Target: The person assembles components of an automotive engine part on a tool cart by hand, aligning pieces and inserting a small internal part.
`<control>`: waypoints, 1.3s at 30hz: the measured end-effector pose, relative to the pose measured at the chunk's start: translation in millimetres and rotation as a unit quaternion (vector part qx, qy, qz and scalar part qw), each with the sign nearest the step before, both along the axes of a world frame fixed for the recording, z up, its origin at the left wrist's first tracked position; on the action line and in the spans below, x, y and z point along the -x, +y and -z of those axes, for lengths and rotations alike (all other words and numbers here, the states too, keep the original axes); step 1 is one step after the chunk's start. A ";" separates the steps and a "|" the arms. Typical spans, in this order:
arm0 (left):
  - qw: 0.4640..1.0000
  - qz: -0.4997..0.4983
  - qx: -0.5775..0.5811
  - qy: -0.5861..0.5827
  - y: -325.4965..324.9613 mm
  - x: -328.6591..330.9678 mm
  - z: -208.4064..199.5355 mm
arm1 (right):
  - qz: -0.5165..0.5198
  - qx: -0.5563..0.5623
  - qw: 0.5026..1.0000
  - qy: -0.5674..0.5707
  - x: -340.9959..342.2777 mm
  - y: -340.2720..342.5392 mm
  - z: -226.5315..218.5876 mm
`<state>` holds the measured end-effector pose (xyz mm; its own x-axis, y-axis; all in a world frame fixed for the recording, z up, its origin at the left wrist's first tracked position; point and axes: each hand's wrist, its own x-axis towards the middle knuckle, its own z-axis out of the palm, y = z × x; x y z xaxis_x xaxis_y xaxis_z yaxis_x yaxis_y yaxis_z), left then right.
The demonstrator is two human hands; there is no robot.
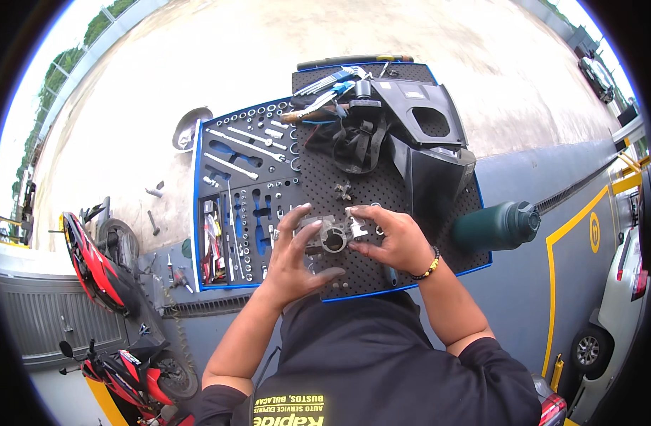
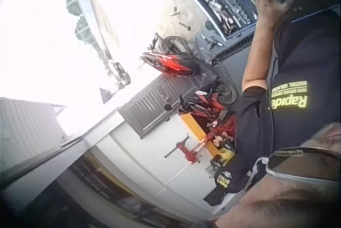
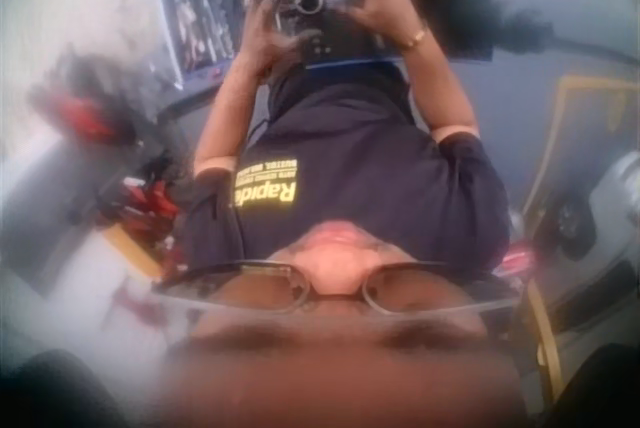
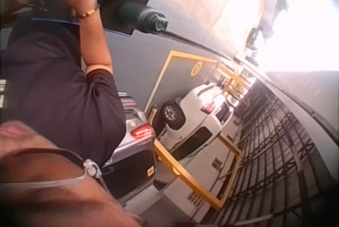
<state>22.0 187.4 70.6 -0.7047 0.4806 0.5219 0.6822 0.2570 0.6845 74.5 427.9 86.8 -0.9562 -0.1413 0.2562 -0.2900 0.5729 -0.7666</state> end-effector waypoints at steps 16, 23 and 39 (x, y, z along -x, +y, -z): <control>0.995 0.093 0.030 -0.028 20.0 47.4 41.6 | -0.043 0.249 0.962 0.104 25.7 -69.5 -25.7; 0.992 0.089 0.027 -0.084 22.3 47.3 26.3 | 0.039 0.192 0.969 0.151 25.2 -78.1 4.6; 0.994 0.095 0.054 -0.028 30.3 48.2 35.4 | 0.096 -0.277 0.956 0.027 28.1 -70.0 -58.2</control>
<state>-26.2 217.7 35.2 -0.6227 0.6591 0.4217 0.6867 0.2020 0.6984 46.5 357.9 145.0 -0.9656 -0.0927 0.2430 -0.1694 0.9331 -0.3171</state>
